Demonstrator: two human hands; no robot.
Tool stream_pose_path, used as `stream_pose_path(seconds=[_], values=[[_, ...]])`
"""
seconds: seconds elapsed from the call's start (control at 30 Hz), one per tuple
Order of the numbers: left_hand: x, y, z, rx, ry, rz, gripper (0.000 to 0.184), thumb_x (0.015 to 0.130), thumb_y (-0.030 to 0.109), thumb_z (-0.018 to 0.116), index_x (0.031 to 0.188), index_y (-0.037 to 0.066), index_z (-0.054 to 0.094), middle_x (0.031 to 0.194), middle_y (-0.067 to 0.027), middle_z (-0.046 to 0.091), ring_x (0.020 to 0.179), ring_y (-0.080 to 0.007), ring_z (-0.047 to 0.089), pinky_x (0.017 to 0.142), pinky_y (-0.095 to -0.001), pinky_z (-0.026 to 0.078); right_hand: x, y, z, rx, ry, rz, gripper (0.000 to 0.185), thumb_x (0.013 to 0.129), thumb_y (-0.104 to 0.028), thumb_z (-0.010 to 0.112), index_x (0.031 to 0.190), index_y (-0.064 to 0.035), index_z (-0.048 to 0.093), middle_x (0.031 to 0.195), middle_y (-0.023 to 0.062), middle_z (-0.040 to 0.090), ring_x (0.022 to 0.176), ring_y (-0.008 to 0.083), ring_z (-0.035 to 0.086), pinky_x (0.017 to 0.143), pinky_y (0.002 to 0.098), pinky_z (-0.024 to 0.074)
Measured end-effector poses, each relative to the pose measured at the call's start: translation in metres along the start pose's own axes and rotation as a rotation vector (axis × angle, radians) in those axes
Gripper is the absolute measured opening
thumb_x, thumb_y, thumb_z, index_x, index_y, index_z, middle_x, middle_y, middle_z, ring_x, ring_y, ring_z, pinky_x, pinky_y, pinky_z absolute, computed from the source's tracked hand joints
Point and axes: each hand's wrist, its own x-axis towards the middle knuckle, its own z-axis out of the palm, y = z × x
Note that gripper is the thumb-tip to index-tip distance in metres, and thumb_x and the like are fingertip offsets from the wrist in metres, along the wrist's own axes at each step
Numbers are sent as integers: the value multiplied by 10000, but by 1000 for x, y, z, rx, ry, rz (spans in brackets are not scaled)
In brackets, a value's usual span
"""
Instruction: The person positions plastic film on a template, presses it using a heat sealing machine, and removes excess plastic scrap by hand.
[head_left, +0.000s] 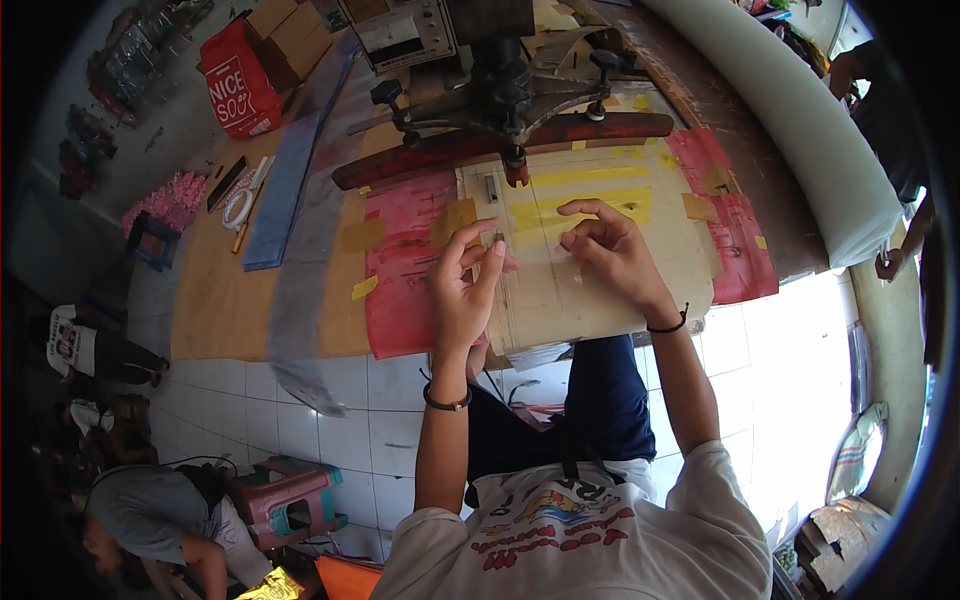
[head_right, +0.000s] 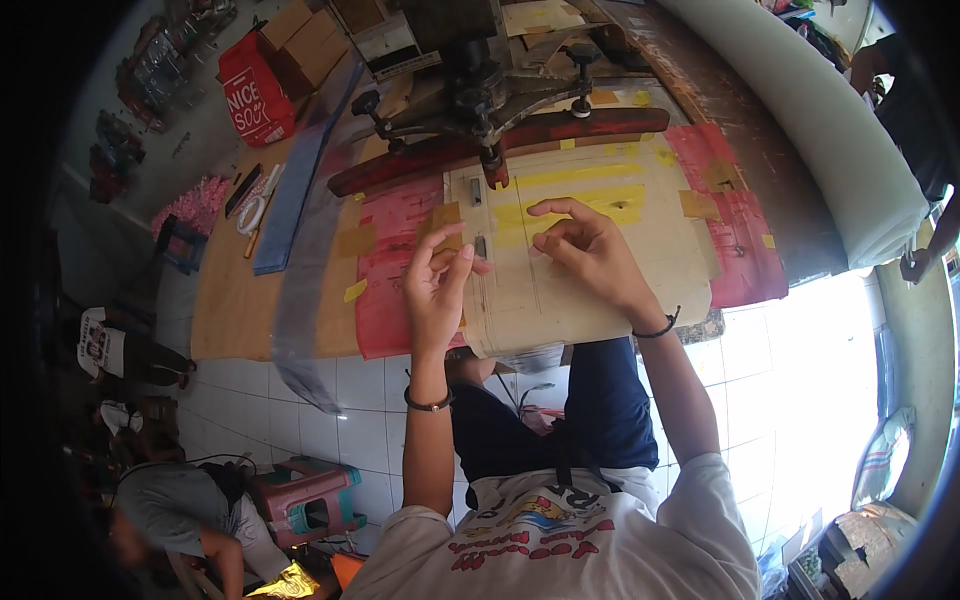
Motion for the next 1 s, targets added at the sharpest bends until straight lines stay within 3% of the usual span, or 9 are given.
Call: stream_pose_path(seconds=[0.07,0.17,0.33,0.53,0.73,0.83,0.93,1.0], values=[[0,-3,0,-37,-9,-5,194,1044,83,611,1226,21,635,802,-70,759,811,-113,733,732,-222,517,0,1,0,-8,-5,-19,284,989,-82,644,1268,-28,649,982,43,738,913,80,683,757,239,530],[1,-7,-4,-64,-57,-17,140,1062,106,595,1170,22,625,949,-116,762,846,-163,733,821,-291,537,-1,0,2,-64,-6,-43,230,997,-52,605,1211,-2,674,1002,50,738,973,104,697,831,266,548],[3,-7,0,-187,-50,2,122,1074,106,561,1117,2,610,1077,-174,742,929,-246,754,847,-362,588,-3,3,5,-134,-7,-128,236,1003,-34,553,1192,31,678,1023,65,744,1028,141,708,926,294,546],[1,-9,-7,-330,-34,-92,121,1069,101,563,1114,-10,586,1110,-218,731,965,-280,756,853,-342,598,-5,-4,1,-191,-41,-201,239,1049,-110,542,1149,26,711,987,83,761,880,123,687,807,287,537],[2,-7,-1,-186,-54,-94,225,998,40,670,1184,-9,553,1131,-233,737,955,-256,760,815,-318,606,-1,8,8,-295,80,-193,189,963,-141,739,1090,-1,728,928,71,771,733,92,652,688,251,517],[2,-1,1,-162,-115,-95,291,987,38,687,1233,-15,543,1096,-211,754,944,-238,762,794,-308,607,1,-7,11,-302,41,-118,214,951,-72,759,1130,21,686,980,57,745,880,82,679,770,224,526],[0,1,1,-71,-198,-111,306,986,46,690,1251,-21,553,1052,-189,768,927,-214,762,793,-294,600,6,3,11,-274,-6,-182,198,939,-139,776,1070,4,735,923,73,782,752,86,691,658,236,526],[1,1,2,-12,-230,-113,278,983,51,697,1223,-29,582,1026,-172,773,915,-195,760,795,-283,593,4,5,11,-299,-53,-161,195,934,-130,777,1066,10,742,917,81,781,774,97,708,685,243,548]])
